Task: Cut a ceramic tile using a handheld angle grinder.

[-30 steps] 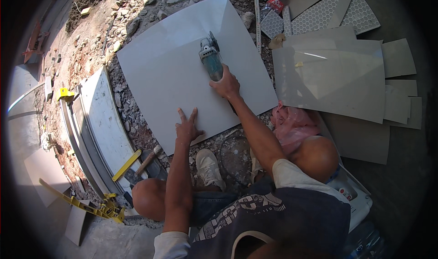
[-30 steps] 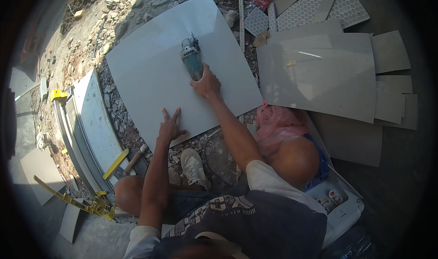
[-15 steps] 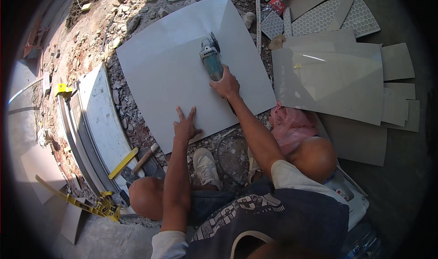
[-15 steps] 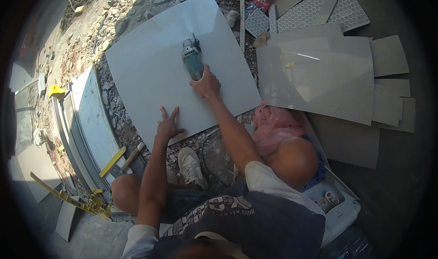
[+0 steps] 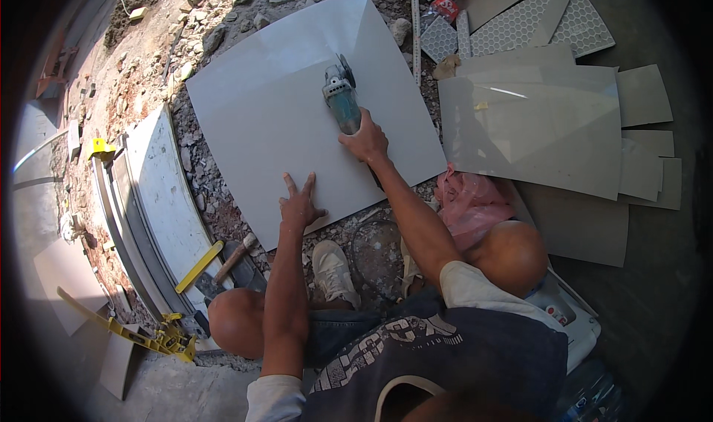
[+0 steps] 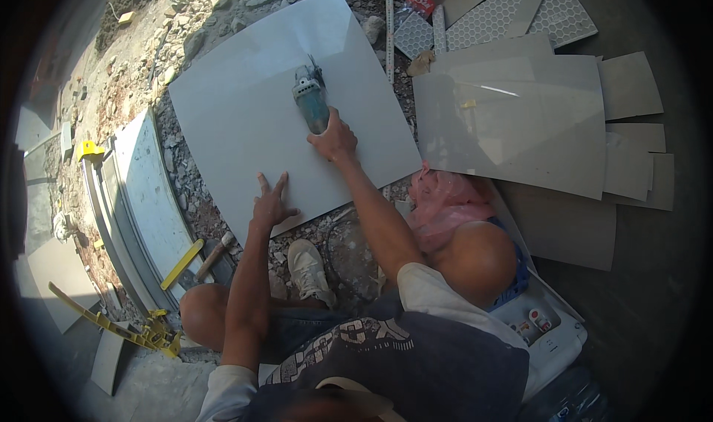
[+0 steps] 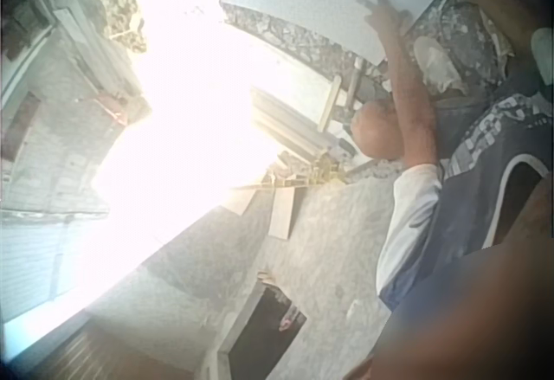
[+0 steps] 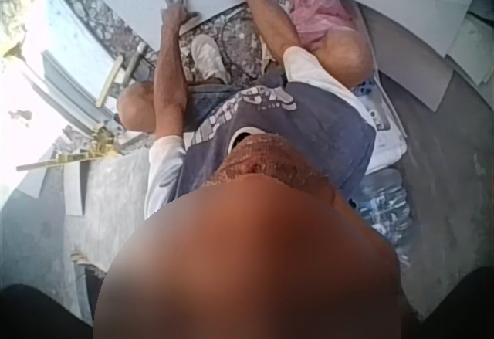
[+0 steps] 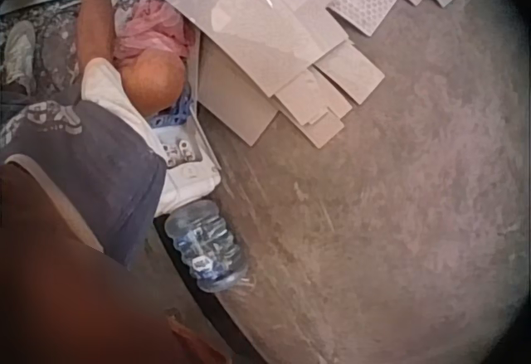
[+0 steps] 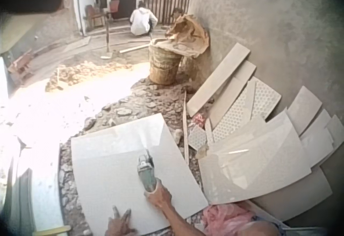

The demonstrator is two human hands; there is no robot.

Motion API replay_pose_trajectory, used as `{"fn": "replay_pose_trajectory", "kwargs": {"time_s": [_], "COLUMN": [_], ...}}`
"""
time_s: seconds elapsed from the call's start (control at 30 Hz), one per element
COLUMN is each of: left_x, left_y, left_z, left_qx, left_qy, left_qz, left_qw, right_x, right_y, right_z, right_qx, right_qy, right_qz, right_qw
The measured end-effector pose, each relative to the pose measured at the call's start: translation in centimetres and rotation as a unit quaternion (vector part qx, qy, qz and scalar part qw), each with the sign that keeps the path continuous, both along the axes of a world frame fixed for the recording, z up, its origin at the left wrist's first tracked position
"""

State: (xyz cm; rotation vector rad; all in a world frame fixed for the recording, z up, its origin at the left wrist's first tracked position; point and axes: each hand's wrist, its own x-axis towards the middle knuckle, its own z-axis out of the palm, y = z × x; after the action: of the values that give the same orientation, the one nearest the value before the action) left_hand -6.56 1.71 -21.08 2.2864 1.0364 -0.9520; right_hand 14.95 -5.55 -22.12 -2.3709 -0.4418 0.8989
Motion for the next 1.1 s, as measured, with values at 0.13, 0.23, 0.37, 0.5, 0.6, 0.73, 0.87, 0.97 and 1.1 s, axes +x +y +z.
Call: {"fn": "replay_pose_trajectory", "kwargs": {"time_s": [0.13, 0.23, 0.37, 0.5, 0.6, 0.73, 0.87, 0.97, 1.1], "left_x": [0.0, 0.2, 0.0, 0.0, 0.4, 0.2, 0.2, 0.3, 0.4], "left_y": [0.0, 0.0, 0.0, 0.2, 0.1, 0.2, 0.2, 0.3, 0.3], "left_z": [-0.1, -0.1, -0.6, -0.6, -0.1, -0.1, -0.1, 0.2, 0.2], "left_qx": [-0.002, -0.002, 0.003, -0.004, -0.004, -0.004, -0.006, -0.026, -0.025], "left_qy": [-0.006, 0.005, -0.008, -0.015, 0.014, 0.01, 0.002, -0.009, -0.014], "left_qz": [0.003, -0.001, -0.003, -0.004, -0.006, -0.008, -0.008, -0.002, -0.007], "left_qw": [1.0, 1.0, 1.0, 1.0, 1.0, 1.0, 1.0, 1.0, 1.0], "right_x": [-0.1, -0.1, -0.1, -0.2, -0.3, -0.5, -0.6, -0.8, -0.8], "right_y": [-0.3, -0.5, -0.7, -0.9, -1.1, -1.2, -1.5, -1.6, -1.8], "right_z": [0.0, 0.0, 0.1, 0.2, 0.2, 0.2, 0.1, 0.2, 0.0], "right_qx": [0.004, 0.002, 0.004, -0.006, -0.008, -0.008, -0.01, -0.013, -0.008], "right_qy": [0.004, 0.008, 0.012, 0.021, 0.023, 0.028, 0.023, 0.026, 0.023], "right_qz": [-0.001, -0.002, -0.005, -0.003, -0.004, -0.005, -0.006, -0.005, -0.007], "right_qw": [1.0, 1.0, 1.0, 1.0, 1.0, 1.0, 1.0, 1.0, 1.0]}}
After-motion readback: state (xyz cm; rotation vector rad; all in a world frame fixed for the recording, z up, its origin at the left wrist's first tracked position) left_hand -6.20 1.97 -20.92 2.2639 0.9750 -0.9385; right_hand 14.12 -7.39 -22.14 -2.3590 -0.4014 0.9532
